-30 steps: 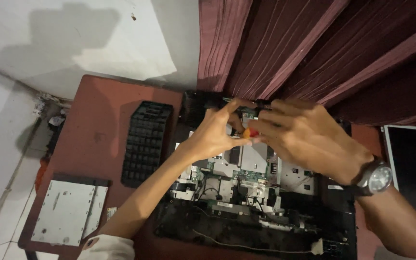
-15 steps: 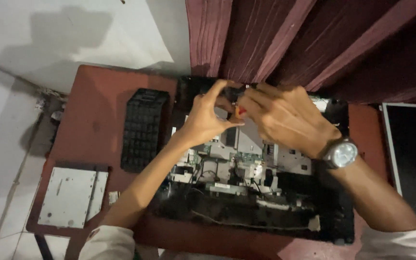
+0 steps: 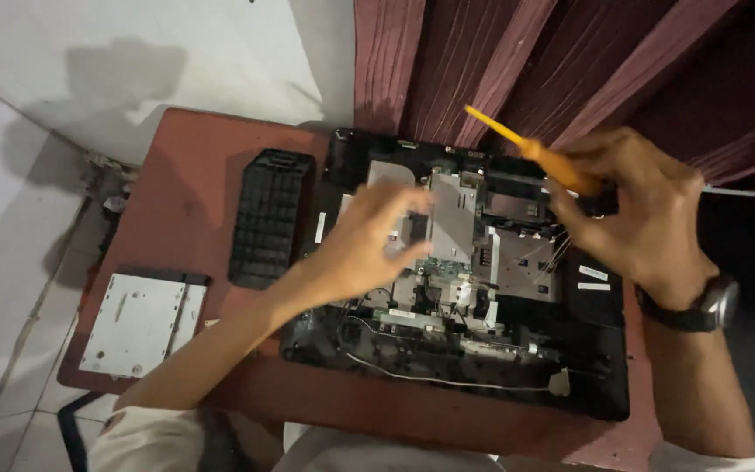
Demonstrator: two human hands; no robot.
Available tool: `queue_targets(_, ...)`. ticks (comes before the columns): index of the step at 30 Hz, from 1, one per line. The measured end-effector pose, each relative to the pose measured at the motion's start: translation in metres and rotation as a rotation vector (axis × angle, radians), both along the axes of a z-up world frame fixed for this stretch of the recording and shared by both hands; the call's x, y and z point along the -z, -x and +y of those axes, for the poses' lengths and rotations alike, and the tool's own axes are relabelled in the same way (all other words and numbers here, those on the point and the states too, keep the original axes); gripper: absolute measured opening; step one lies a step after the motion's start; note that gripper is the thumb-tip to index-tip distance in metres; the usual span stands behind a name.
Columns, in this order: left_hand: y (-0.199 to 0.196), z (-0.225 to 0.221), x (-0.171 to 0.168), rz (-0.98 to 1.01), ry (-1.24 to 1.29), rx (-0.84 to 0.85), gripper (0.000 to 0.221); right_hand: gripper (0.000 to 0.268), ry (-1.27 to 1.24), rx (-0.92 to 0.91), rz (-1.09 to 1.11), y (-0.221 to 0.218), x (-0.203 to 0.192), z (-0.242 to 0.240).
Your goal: Disassembling a laptop by removing screws and disconnecting internal components from the motherboard.
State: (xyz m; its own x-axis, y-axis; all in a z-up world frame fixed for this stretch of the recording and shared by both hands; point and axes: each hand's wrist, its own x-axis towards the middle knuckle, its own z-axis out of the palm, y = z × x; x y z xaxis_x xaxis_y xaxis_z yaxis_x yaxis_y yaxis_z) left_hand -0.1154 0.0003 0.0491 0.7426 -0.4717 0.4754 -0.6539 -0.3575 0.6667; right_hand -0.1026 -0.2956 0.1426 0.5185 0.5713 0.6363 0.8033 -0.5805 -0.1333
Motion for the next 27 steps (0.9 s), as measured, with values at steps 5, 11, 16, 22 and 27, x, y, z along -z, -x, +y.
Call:
queue_targets(5,0.045,-0.015,0.039,-0.158,-0.522,0.205,0.047,0.047,0.057,0.146,0.426,-0.005,0.036,-0.014)
queue_targets(11,0.079,0.017,0.034,-0.164,-0.436,0.227,0.039,0.022,0.023,-0.017,0.572,-0.001,0.103,-0.021)
queue_targets(16,0.096,0.052,0.041,-0.005,-0.259,0.047,0.032,0.018,0.022,0.089,0.609,-0.003,0.129,-0.019)
queue_targets(22,0.093,0.1,0.031,-0.078,-0.243,-0.269,0.035,0.027,-0.001,0.078,0.65,-0.011,0.135,-0.021)
queue_targets(27,0.093,0.125,0.05,-0.1,-0.248,-0.509,0.027,0.033,0.012,0.083,0.666,-0.017,0.144,-0.027)
